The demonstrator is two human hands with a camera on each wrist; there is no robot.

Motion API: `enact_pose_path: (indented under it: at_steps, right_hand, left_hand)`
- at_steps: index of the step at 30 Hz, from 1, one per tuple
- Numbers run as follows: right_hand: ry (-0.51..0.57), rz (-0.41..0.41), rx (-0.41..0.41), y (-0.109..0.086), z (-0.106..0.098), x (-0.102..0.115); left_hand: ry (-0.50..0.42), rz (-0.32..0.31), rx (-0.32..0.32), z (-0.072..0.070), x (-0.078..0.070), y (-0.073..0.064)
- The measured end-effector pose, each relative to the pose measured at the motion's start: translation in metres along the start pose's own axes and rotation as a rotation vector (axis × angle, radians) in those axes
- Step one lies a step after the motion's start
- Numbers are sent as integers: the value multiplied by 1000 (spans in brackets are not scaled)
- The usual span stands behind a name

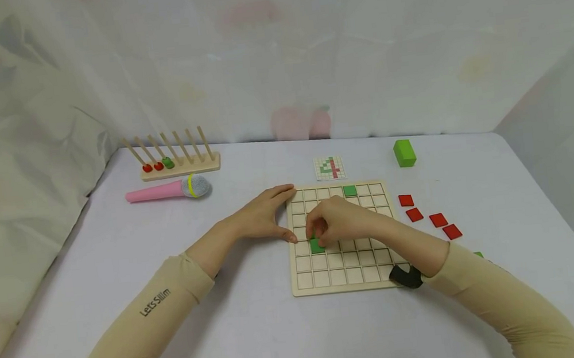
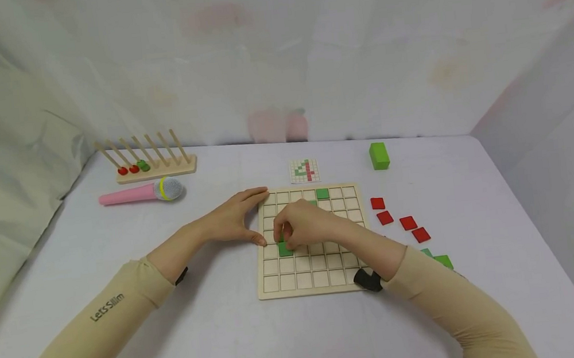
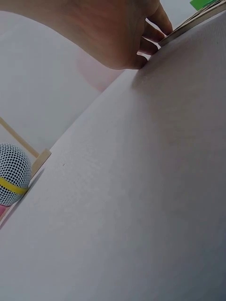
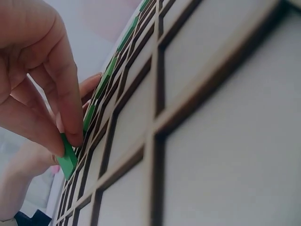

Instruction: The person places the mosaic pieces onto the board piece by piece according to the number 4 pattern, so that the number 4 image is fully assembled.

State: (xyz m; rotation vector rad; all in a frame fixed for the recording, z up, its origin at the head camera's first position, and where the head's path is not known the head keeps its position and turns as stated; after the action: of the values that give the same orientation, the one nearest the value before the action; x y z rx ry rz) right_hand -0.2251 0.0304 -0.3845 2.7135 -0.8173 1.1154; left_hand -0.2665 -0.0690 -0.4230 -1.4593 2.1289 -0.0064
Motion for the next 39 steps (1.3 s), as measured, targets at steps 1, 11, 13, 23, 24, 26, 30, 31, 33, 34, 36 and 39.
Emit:
enact_pose_path:
  at_steps: [1, 11, 13, 23, 24, 26, 30, 31, 33, 34, 36, 39]
  right_hand:
    - [-1, 1, 0, 0, 0, 0]
    - [-16, 2, -10, 0, 1, -1]
    - [-18, 5, -12, 1, 1, -1]
    - [-23, 17, -33, 0, 0, -3]
    - [-23, 17, -35, 0, 0, -3]
    - [-22, 19, -36, 0, 0, -3]
    - [-25, 31, -35, 0, 0, -4]
    - [-24, 34, -35, 0, 0, -5]
    - [-26, 35, -34, 0, 0, -4]
    - [-28, 34, -34, 0, 0, -4]
    - [-33, 27, -35, 0, 0, -3]
    - [-41, 16, -34, 0, 0, -1]
  left_hand:
    - [-2, 0, 0, 0, 0, 0]
    - [7, -6, -1, 0, 0, 1]
    - [3, -8, -1, 0, 1, 1]
    - [-4, 3, -5, -2, -2, -1]
    - [-3, 5, -6, -2, -2, -1]
    - [-7, 7, -8, -2, -2, -1]
    - [-9, 9, -6, -2, -2, -1]
    - [-8, 10, -6, -2, -2, -1]
    - [-5, 13, -8, -1, -2, 0]
    - [-2, 12, -8, -1, -2, 0]
    - [3, 14, -10, -1, -2, 0]
    - [7, 12, -10, -1, -2, 0]
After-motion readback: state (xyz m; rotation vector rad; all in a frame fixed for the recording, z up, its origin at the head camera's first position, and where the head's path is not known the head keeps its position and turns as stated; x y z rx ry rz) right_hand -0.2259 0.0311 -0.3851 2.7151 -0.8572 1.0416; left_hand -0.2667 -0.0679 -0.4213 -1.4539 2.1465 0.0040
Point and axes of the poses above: each hand's wrist, its own y-axis towards the middle knuckle, its own z-axis out of the palm, x = y × z, the point moved 10 cm from there along y, towards the middle knuckle, and after that the axes turned 13 degrees about -z, right-handed, at the moved point
